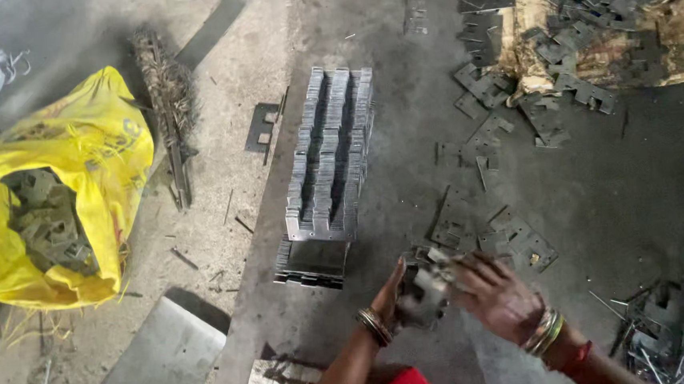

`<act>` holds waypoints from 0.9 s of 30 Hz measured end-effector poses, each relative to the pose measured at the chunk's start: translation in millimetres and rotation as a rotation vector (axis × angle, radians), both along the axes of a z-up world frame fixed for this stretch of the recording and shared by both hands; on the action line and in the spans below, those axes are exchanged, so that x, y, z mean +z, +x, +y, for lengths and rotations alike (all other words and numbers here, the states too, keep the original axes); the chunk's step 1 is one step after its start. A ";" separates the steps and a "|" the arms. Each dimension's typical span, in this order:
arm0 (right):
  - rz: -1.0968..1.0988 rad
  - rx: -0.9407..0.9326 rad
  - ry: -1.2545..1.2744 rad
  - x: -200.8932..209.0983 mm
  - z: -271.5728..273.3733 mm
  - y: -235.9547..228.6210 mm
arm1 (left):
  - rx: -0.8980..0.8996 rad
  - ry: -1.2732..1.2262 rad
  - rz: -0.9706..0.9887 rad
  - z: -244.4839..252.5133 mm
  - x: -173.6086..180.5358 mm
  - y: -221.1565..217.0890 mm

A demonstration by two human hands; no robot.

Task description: The person repeatedly picks up small metal brackets from a pile on the floor and stacks them into neat columns. The person handles the parts by hand, aligning them and placing them onto growing stacks.

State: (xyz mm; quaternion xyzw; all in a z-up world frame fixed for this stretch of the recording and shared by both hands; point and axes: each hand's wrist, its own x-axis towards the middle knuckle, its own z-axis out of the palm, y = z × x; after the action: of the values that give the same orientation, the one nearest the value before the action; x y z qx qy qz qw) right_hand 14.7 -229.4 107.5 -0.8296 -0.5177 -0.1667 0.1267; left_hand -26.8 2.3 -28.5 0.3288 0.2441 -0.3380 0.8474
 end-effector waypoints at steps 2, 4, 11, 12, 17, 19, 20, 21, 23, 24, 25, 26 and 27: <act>0.101 -0.024 -0.162 24.7 10.3 -21.2 | -0.046 0.036 -0.133 -2.9 -11.0 -0.2; 0.212 -0.007 -0.259 47.3 24.6 -28.8 | -0.047 0.080 -0.142 -5.6 -24.6 -3.7; 0.634 0.008 -0.632 87.0 45.2 -11.4 | 0.067 -0.017 -0.086 -4.0 -55.8 -14.0; 0.691 -0.007 -0.678 87.6 38.4 -24.3 | 0.074 0.000 -0.113 -1.8 -55.6 -14.5; 0.889 -0.149 -0.854 52.2 12.3 -44.0 | 0.051 -0.013 -0.098 6.7 -48.4 -10.6; 0.819 -0.351 -0.684 15.1 -10.6 -9.0 | -0.011 0.043 -0.125 10.2 -61.3 -13.3; 0.879 -0.435 -0.228 -3.9 -29.7 12.6 | -0.043 0.117 -0.124 13.3 -71.8 -13.4; 0.908 -0.786 -0.798 -23.7 -44.2 37.4 | -0.071 0.193 -0.122 18.3 -82.3 -13.6; 0.490 -0.927 -0.507 -56.9 -73.4 65.8 | -0.228 0.497 -0.267 28.5 -101.2 -12.3; 0.511 -0.951 -0.436 -71.4 -83.3 69.5 | -0.307 0.650 -0.345 30.1 -108.6 -10.4; 0.528 -0.973 -0.366 -82.9 -91.2 76.5 | -0.282 0.632 -0.313 29.4 -114.4 -9.8; 0.544 -0.994 -0.295 -91.8 -98.4 82.1 | -0.257 0.614 -0.280 29.8 -118.2 -10.4; 0.582 -1.023 -0.291 -100.2 -102.8 85.5 | -0.229 0.597 -0.242 29.8 -120.7 -11.4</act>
State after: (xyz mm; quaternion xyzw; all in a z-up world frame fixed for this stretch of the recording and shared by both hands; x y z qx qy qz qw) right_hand 100.2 -332.2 7.3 -0.9935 -0.0148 0.0999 0.0524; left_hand -38.2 32.0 -149.2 0.6252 0.1915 -0.3032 0.6932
